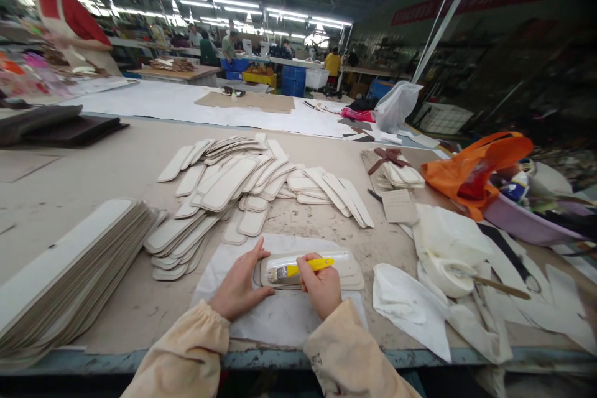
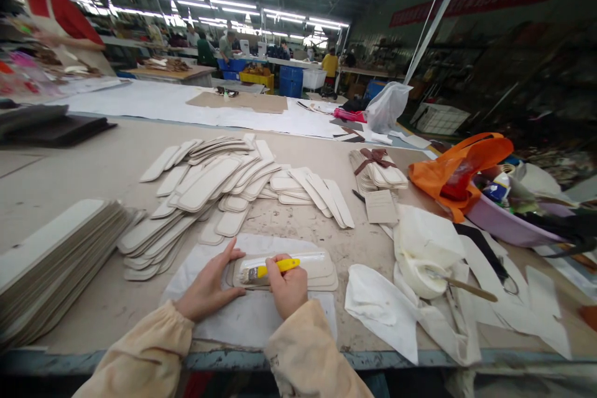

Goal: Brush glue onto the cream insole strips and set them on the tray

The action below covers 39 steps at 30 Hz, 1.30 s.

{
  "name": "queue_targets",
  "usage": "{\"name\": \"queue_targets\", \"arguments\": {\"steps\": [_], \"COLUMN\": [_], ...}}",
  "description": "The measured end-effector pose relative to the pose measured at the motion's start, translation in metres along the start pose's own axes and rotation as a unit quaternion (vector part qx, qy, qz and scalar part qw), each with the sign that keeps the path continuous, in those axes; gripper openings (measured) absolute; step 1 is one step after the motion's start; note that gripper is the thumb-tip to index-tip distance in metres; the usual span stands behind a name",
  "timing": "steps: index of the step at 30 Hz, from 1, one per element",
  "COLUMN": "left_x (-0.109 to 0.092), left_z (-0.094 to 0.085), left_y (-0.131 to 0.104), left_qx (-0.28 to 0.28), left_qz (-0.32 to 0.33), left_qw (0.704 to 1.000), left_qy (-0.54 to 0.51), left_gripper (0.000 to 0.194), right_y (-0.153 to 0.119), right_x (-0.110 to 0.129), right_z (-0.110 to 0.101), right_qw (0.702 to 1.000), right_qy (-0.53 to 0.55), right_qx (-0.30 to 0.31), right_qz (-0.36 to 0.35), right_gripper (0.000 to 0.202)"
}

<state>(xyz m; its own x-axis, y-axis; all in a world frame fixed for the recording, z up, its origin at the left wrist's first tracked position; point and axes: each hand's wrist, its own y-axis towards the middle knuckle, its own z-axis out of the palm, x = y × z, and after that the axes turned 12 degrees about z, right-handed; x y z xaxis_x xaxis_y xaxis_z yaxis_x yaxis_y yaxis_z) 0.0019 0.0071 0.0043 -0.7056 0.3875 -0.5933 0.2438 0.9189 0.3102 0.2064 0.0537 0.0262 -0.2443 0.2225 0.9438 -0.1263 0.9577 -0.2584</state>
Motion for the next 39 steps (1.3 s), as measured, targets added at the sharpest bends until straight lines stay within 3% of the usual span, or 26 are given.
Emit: {"name": "queue_targets", "arguments": {"steps": [6,12,20,24,27,32,35,39], "left_x": [-0.001,0.001,-0.001,0.0,0.0,0.0,0.0,-0.003], "left_z": [-0.001,-0.001,-0.002,-0.001,-0.001,0.0,0.001,-0.001], "left_y": [0.0,0.0,0.003,0.002,0.001,-0.001,-0.001,0.0], "left_qx": [0.006,0.003,0.004,-0.003,0.002,0.0,-0.002,0.001], "left_qz": [-0.005,-0.004,0.0,0.006,0.005,0.008,0.007,-0.002], "left_qw": [1.0,1.0,0.999,0.999,0.999,1.0,1.0,1.0], "left_qy": [0.006,0.027,0.046,0.046,0.039,0.019,0.012,0.004], "left_gripper": [0.103,0.09,0.086,0.089,0.091,0.096,0.1,0.105], "right_y": [0.002,0.006,0.007,0.003,-0.001,-0.001,0.002,0.007], "right_x": [-0.009,-0.014,-0.016,-0.011,-0.004,0.006,0.007,0.004], "right_z": [-0.028,-0.074,-0.122,-0.131,-0.122,-0.065,-0.026,0.005], "right_qw": [0.998,0.99,0.95,0.935,0.951,0.987,0.991,0.993], "right_qy": [-0.015,-0.05,-0.131,-0.172,-0.112,0.107,0.122,0.102], "right_qx": [-0.05,-0.133,-0.284,-0.31,-0.288,-0.117,-0.059,-0.045], "right_qz": [0.019,0.022,-0.006,-0.03,-0.029,0.007,0.018,0.039], "right_gripper": [0.032,0.037,0.052,0.048,0.042,0.038,0.037,0.036]}}
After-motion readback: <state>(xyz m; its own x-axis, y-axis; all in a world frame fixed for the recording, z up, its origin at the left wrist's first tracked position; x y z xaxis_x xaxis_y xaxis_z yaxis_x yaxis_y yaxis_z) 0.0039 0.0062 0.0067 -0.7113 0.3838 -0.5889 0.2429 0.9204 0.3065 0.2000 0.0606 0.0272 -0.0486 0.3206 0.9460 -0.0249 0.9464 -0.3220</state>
